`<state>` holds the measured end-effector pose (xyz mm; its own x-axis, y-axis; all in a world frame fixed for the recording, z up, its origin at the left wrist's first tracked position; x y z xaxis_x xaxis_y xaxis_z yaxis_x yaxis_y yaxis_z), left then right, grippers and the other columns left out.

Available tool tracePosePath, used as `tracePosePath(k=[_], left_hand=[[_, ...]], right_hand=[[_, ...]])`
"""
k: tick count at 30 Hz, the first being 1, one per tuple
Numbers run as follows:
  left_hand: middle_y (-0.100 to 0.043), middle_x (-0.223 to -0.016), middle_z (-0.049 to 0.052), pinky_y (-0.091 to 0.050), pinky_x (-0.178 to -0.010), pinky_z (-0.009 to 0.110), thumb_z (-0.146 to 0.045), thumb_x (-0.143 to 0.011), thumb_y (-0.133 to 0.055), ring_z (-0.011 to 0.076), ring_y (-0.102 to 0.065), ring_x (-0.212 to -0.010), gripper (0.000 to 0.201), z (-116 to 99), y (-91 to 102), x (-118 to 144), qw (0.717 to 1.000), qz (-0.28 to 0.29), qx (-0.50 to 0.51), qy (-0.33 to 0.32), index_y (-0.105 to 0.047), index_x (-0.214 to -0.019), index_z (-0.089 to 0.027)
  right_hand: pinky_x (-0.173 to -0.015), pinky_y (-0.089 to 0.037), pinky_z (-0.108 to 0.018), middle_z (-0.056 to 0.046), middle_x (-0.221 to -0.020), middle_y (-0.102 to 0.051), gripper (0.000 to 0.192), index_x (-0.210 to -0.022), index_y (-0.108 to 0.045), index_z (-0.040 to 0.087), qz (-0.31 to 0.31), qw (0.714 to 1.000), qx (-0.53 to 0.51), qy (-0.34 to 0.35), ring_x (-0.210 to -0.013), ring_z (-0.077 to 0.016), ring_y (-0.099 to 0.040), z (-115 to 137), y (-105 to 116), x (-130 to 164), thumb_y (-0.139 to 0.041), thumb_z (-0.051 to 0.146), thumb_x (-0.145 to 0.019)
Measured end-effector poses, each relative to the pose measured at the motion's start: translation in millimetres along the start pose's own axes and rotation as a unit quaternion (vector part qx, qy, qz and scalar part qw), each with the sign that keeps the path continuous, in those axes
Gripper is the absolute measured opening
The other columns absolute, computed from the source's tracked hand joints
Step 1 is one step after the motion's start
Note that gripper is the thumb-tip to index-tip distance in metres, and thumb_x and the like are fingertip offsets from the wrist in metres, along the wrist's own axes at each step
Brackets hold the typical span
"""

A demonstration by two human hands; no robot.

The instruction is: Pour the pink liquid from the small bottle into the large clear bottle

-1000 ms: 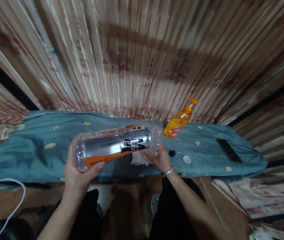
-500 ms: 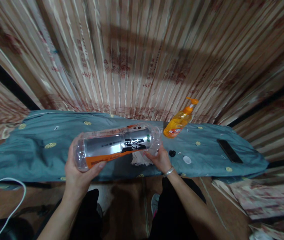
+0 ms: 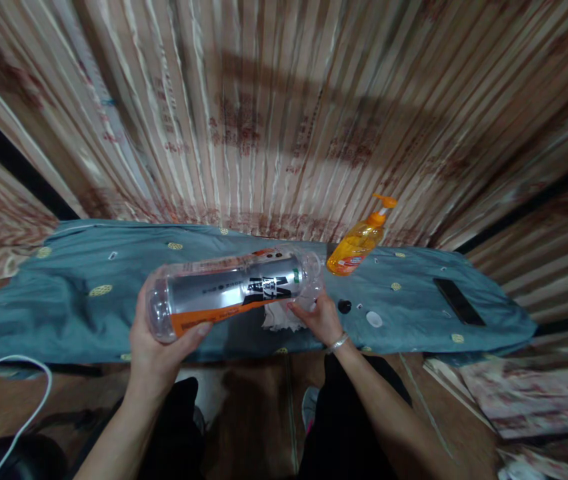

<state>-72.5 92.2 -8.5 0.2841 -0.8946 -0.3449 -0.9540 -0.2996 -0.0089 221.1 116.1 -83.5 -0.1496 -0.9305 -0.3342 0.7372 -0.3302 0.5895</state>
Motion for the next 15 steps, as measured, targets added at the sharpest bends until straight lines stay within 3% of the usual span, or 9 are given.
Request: tracePosePath(k=[8, 15], left_hand=[[-0.057, -0.14, 0.011, -0.031, -0.118, 0.064, -0.046, -0.051, -0.091, 0.044, -0.049, -0.135, 0.092, -2.8, -3.1, -1.4, 1.0, -0.017, 0.004, -0.008, -0.057, -0.134, -0.025], [-0.054, -0.146, 0.012, -0.029, -0.119, 0.066, -0.04, -0.054, -0.091, 0.0441, -0.046, -0.139, 0.096, 0.6, 0.6, 0.2, 1.0, 0.004, 0.013, -0.006, -0.052, -0.14, -0.025]], right_hand=[[-0.084, -0.061, -0.048, -0.016, -0.114, -0.074, 0.089, -0.147, -0.039, 0.011, 0.002, 1.0, -0.002, -0.008, -0.096, -0.0342, -0.074, -1.5, -0.3, 0.0, -0.075, 0.051, -0.076], [-0.084, -0.06, -0.042, -0.014, -0.114, -0.075, 0.089, -0.147, -0.04, 0.014, 0.0, 1.0, 0.004, -0.011, -0.095, -0.0312, -0.075, -1.0, 0.0, -0.2, -0.078, 0.048, -0.074]])
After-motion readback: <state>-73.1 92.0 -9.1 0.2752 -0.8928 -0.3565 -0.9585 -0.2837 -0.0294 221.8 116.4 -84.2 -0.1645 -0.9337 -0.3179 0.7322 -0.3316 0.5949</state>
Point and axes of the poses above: each hand's wrist, its own x-axis away from the middle knuckle, its own y-axis out of the back of the hand, z = x × y, the point moved 1 cm from there along -x, towards the middle knuckle
